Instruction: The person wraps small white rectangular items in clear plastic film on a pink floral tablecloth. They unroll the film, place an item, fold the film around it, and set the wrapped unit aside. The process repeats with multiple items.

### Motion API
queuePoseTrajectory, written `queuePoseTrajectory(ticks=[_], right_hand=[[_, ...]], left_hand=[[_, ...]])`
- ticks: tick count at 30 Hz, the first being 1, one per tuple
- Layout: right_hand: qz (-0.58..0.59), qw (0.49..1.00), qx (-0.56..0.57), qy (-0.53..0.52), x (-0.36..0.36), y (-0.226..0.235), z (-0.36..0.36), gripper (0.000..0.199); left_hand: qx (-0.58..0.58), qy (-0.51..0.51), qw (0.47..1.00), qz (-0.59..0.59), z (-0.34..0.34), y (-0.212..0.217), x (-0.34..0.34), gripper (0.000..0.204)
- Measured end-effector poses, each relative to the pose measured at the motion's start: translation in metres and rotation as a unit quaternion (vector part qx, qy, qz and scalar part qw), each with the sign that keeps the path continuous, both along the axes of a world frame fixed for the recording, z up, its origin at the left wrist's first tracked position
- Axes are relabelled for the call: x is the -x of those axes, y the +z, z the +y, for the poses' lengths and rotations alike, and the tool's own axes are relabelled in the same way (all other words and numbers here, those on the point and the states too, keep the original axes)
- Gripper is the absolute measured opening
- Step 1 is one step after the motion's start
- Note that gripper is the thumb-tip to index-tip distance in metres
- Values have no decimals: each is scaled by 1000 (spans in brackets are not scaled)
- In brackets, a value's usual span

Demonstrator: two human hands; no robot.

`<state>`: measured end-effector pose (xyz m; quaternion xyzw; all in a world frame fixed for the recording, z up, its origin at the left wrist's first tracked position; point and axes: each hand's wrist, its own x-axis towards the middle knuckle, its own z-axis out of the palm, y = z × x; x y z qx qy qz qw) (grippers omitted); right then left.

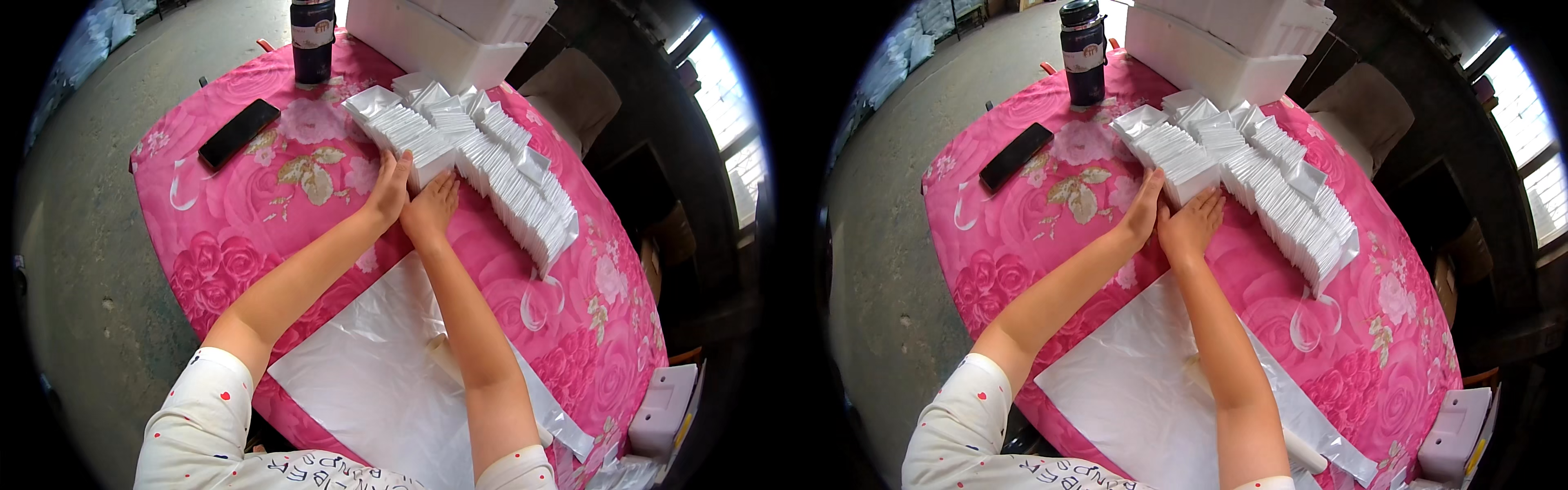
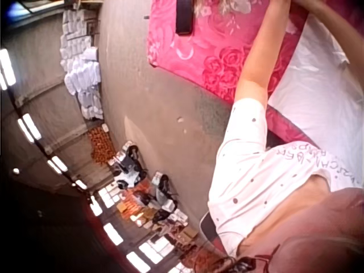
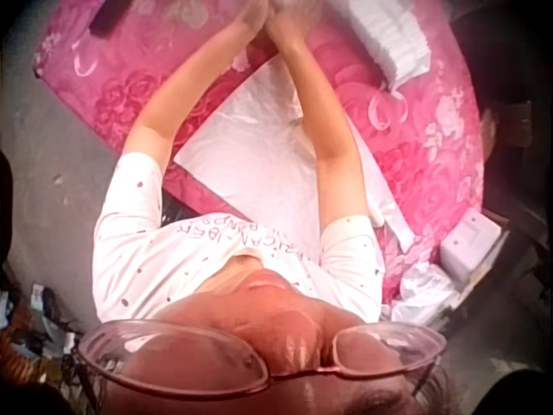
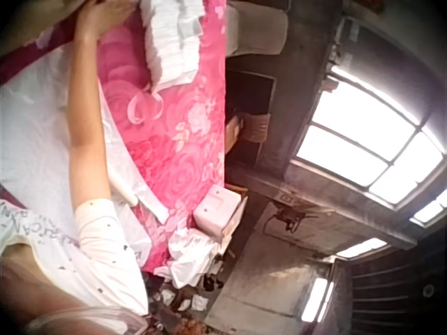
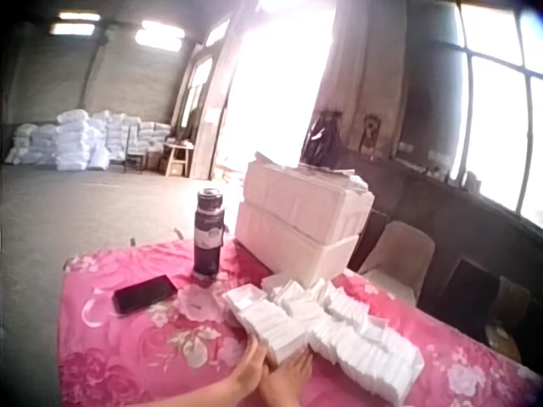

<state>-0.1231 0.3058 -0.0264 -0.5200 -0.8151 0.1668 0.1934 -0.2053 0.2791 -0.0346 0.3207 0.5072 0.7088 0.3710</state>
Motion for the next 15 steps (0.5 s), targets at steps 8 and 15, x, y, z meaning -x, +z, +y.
queuePoseTrajectory(ticks=[8, 15], right_hand=[[-4, 1000, -3, -4, -8, -3, -7, 97], [-49, 998, 33, -30, -18, 0, -5, 99]], left_hand=[[30, 30, 999, 19, 4, -12, 0, 91], [13, 13, 1000, 20, -15, 5, -8, 90]])
